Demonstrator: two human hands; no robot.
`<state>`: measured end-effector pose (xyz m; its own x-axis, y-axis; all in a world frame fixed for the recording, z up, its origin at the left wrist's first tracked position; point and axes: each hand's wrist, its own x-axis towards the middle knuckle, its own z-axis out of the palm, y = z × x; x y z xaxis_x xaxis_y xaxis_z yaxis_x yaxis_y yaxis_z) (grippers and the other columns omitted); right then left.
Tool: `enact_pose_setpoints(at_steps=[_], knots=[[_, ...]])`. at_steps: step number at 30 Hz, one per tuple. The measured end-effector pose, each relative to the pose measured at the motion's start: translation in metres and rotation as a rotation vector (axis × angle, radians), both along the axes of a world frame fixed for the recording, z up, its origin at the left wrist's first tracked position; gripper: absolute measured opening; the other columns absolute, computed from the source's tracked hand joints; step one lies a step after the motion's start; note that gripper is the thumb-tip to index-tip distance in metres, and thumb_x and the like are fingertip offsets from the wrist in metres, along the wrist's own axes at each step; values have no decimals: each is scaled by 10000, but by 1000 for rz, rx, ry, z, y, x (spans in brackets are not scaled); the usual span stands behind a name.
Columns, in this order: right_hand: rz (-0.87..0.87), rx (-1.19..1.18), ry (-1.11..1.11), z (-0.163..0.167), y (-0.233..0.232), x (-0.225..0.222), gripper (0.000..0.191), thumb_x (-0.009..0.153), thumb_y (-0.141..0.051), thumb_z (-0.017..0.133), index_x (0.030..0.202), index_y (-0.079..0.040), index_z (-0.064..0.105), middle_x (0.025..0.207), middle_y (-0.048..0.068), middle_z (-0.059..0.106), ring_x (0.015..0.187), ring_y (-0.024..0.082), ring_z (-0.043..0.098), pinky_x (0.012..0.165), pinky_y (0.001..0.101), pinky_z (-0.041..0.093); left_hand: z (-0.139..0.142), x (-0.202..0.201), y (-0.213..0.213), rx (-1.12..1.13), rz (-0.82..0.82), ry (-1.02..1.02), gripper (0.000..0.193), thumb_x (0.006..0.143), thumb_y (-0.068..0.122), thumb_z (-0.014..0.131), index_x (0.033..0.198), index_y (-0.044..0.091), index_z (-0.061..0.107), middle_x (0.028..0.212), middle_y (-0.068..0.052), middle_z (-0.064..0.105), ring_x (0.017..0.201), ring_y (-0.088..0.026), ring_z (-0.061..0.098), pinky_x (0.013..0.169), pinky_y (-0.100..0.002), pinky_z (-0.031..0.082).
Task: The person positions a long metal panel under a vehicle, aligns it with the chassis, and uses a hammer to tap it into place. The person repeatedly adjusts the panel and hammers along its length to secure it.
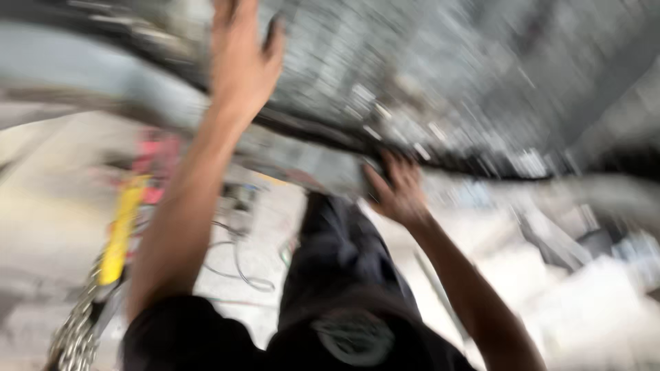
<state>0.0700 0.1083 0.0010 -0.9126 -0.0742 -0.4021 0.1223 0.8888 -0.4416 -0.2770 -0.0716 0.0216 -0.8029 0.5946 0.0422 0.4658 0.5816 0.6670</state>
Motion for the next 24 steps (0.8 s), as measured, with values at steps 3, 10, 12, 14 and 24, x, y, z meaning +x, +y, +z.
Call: enact_pose_setpoints(at_steps=[3, 10, 12, 14, 24], knots=[[11, -19, -97, 6, 6, 19, 995, 801, -623, 794, 1595, -254, 322, 1602, 277, 236, 1472, 500, 268, 1175, 718, 202, 4, 120, -11, -36, -224, -97, 400, 1064, 175, 715, 1428, 53, 605, 1520, -240, 514, 1432, -501, 430, 1161, -633, 354], [-399, 3, 212, 45, 62, 114, 476, 967, -243, 782, 1338, -215, 485, 1678, 191, 318, 1579, 364, 342, 1258, 518, 360, -66, 194, -56, -278, -220, 143, 261, 1045, 216, 580, 1159, 8, 689, 1359, -149, 620, 1391, -343, 465, 1305, -568, 241], [-611, 83, 377, 61, 92, 149, 600, 923, 100, 769, 1452, -17, 513, 1538, 186, 481, 1441, 344, 485, 1174, 453, 518, -73, 197, -55, -270, -210, 236, 245, 1046, 205, 581, 1126, 5, 699, 1379, -147, 610, 1418, -353, 445, 1306, -570, 223], [-1322, -482, 498, 76, 125, 183, 465, 1068, -201, 556, 1504, -49, 608, 1277, 197, 628, 991, 233, 627, 754, 302, 580, -70, 200, -52, -279, -204, 305, 229, 1036, 192, 598, 1068, -6, 708, 1384, -152, 599, 1444, -382, 428, 1287, -601, 207], [-1830, -879, 442, 92, 273, 260, 589, 895, -300, 799, 1318, -115, 434, 1306, 133, 648, 1041, 310, 716, 832, 473, 656, -33, 251, -38, -484, 435, 108, 710, 1017, 390, 653, 1578, 24, 420, 1637, -380, 199, 1532, -563, 142, 1261, -710, 90]])
